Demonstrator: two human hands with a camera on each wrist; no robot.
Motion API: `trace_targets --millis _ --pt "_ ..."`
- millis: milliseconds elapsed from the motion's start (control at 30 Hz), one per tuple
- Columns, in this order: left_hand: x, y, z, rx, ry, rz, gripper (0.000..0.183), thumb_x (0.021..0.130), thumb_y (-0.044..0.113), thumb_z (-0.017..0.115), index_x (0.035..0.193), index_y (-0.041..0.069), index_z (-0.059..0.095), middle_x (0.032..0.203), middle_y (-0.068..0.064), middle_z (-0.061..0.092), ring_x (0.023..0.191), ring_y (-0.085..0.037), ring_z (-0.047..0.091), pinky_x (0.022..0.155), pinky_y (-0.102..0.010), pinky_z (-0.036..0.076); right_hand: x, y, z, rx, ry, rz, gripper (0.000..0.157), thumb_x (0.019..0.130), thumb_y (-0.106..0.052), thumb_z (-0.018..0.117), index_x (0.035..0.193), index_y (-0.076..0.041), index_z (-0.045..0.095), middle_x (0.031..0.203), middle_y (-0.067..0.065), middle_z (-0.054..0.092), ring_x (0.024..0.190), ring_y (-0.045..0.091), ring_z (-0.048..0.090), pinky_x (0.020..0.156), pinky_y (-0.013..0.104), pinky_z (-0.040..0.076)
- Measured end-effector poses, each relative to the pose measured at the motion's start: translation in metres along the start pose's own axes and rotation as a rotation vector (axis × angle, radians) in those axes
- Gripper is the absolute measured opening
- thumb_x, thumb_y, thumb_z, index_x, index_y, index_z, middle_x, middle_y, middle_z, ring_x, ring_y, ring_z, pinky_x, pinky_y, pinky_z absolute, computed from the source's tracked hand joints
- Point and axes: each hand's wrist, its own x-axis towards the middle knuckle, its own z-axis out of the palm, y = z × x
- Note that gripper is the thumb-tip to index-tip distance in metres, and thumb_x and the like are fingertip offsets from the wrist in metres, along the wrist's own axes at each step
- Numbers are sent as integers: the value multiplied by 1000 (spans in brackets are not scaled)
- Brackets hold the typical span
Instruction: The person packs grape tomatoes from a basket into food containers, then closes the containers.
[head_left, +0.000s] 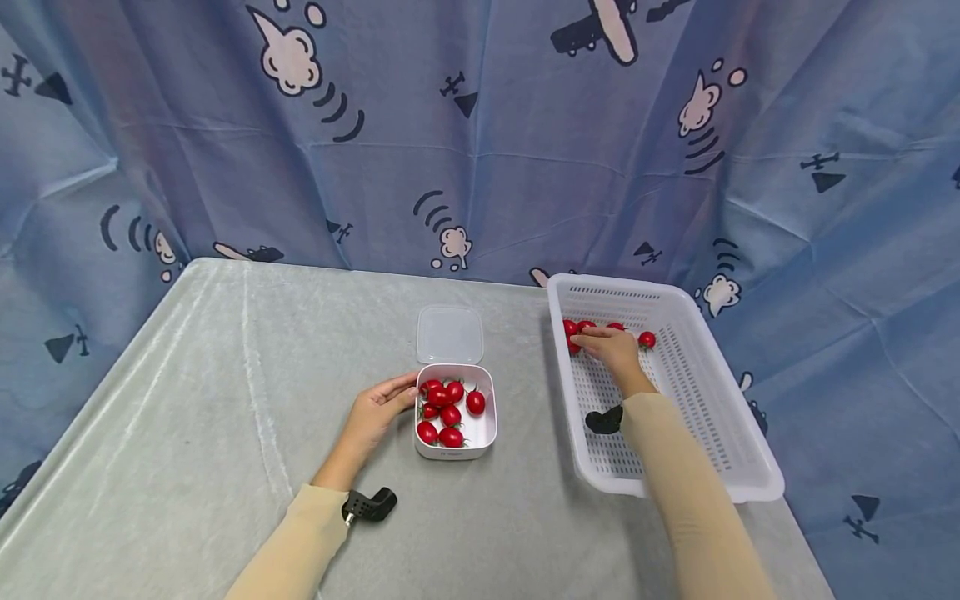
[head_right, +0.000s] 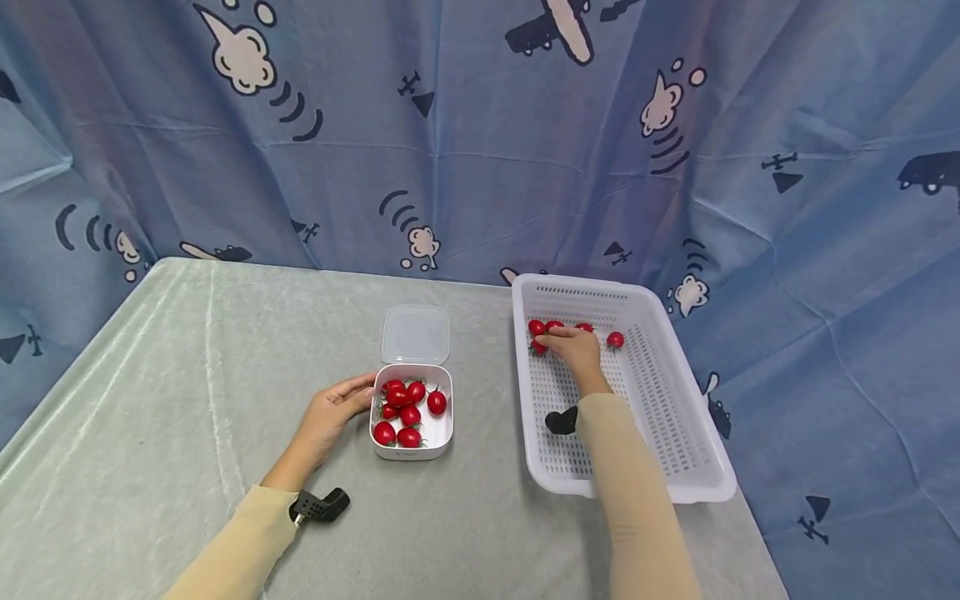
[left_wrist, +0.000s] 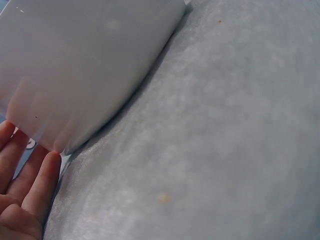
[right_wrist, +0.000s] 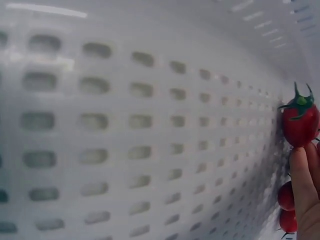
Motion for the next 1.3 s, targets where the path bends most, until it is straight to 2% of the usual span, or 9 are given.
trace_targets --millis 100,200,333,467,667,800,1000,1100,1300 --pt "0 -1 0 5 5 -1 40 95 7 64 132 -8 58 133 -28 60 101 2 67 90 -18 56 0 2 2 -46 -5 -24 58 89 -26 76 136 0 58 150 20 47 88 1 66 106 33 50" --pt "1 -1 0 12 8 -1 41 95 7 65 132 -9 58 132 -27 61 101 2 67 89 -18 56 1 4 5 -90 -8 -38 56 89 -27 76 135 0 59 147 20 51 84 -1 64 104 33 52" --pt "1 -1 0 -2 9 -1 40 95 6 64 132 -9 58 133 -28 60 101 2 67 89 -18 56 2 5 7 -112 -14 -56 55 90 -25 75 136 0 58 148 21 50 101 11 67 108 36 49" --pt "1 -1 -1 -13 7 -2 40 96 6 64 132 -9 57 134 -28 59 102 2 67 90 -18 56 2 5 8 -136 -22 -78 53 90 -21 72 137 0 57 150 21 46 127 25 54 114 40 43" --pt "2 -2 -1 -11 3 -8 41 95 7 65 133 -7 58 135 -27 59 103 1 67 91 -19 56 3 8 9 -206 -11 -95 52 89 -23 71 136 -1 59 151 22 46 133 30 43 115 44 41" --pt "2 -3 -1 -20 4 -8 41 95 7 65 133 -7 58 135 -27 59 103 1 67 91 -19 56 3 9 9 -212 -12 -103 50 90 -23 69 134 -2 61 145 21 53 122 23 50 102 34 49" --pt "2 -4 -1 -24 0 4 41 95 6 64 133 -9 57 135 -28 58 102 2 67 91 -19 56 3 9 10 -159 -26 -121 46 90 -19 70 131 1 62 133 23 61 79 -4 60 71 8 50" --pt "2 -4 -1 -27 0 7 41 95 6 64 132 -9 57 134 -29 58 102 2 67 91 -18 56 3 9 11 -117 -36 -120 46 90 -16 70 131 3 61 134 25 60 70 -9 58 67 6 50" --pt "2 -4 -1 -21 7 6 40 95 6 65 132 -10 58 133 -29 59 102 1 67 90 -18 56 4 8 10 -113 -45 -109 48 91 -17 69 133 3 60 141 25 55 73 -8 60 69 8 51"
